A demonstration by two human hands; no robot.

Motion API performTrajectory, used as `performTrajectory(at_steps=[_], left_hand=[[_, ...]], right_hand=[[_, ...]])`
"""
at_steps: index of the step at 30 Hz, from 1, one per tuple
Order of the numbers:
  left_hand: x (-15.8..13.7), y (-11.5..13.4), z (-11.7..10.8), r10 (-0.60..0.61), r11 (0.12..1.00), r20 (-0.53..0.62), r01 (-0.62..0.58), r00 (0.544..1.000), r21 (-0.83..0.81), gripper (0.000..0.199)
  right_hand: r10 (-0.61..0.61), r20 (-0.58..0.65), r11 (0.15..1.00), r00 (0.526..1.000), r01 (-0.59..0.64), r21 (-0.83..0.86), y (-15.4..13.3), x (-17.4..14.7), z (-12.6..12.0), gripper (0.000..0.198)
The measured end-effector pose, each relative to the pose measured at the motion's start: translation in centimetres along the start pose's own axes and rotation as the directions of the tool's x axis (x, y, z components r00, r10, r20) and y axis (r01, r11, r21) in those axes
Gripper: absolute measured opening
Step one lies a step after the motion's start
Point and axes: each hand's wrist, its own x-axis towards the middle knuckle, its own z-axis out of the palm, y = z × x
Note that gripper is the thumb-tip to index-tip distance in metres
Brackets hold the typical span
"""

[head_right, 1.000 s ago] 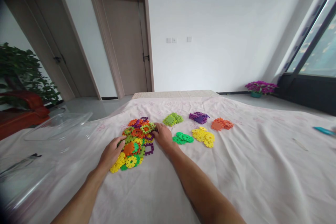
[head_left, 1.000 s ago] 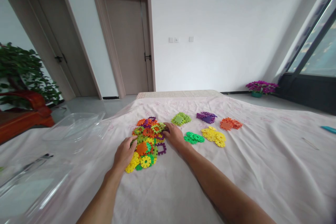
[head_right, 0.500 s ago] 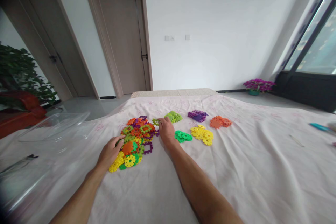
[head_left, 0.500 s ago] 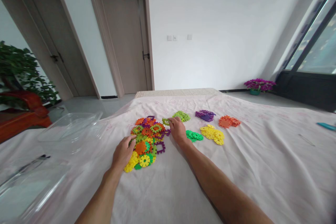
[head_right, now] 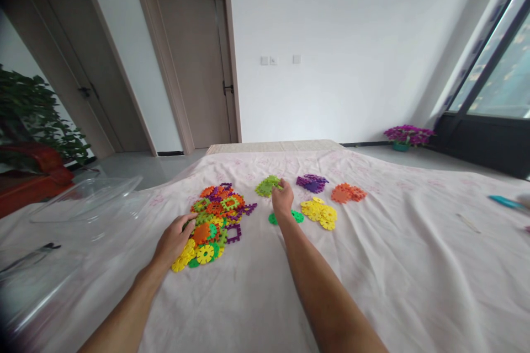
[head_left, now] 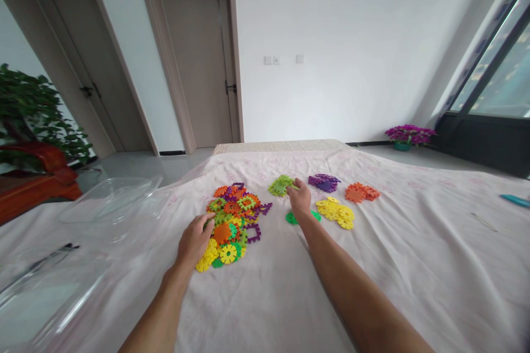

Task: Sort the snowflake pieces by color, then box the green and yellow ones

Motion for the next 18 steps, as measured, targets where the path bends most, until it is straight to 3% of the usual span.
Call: performTrajectory(at_steps=[2,5,9,12,15,18], left_hand=[[0.0,0.0,0.0,-0.002,1.0,-0.003,0.002,1.0,-0.001,0.039],[0.0,0.1,-0.1,-0.002,1.0,-0.006,0.002,1.0,-0.003,0.039],[0.0,0.1,-0.1,0.002,1.0,-0.003,-0.002,1.0,-0.006,0.039],[0.0,0.0,0.0,0.002,1.0,-0.004,-0.002,1.0,-0.008,0.039],[0.1,0.1,0.0,-0.001,1.0,-0.01,0.0,1.0,-0.014,0.038],[0.0,0.1,-0.1,-0.003,1.0,-0.012,0.002,1.0,-0.016,0.037]], right_hand=[[-0.028,0.008,0.995,1.0,0.029,-0.099,-0.3,-0.6,0.1,0.042],[-0.087,0.223,0.968,0.971,0.135,-0.21,-1.1,-1.9,0.6,0.032],[-0.143,0.524,0.822,0.839,0.396,-0.41,-2.6,-3.4,0.9,0.033],[-0.09,0.646,0.678,0.758,0.522,-0.517,-3.7,-3.9,0.6,0.029],[-0.018,0.66,0.632,0.751,0.52,-0.574,-4.6,-4.0,0.2,0.026],[0.051,0.633,0.671,0.772,0.443,-0.595,-5.2,-3.7,0.0,0.023]])
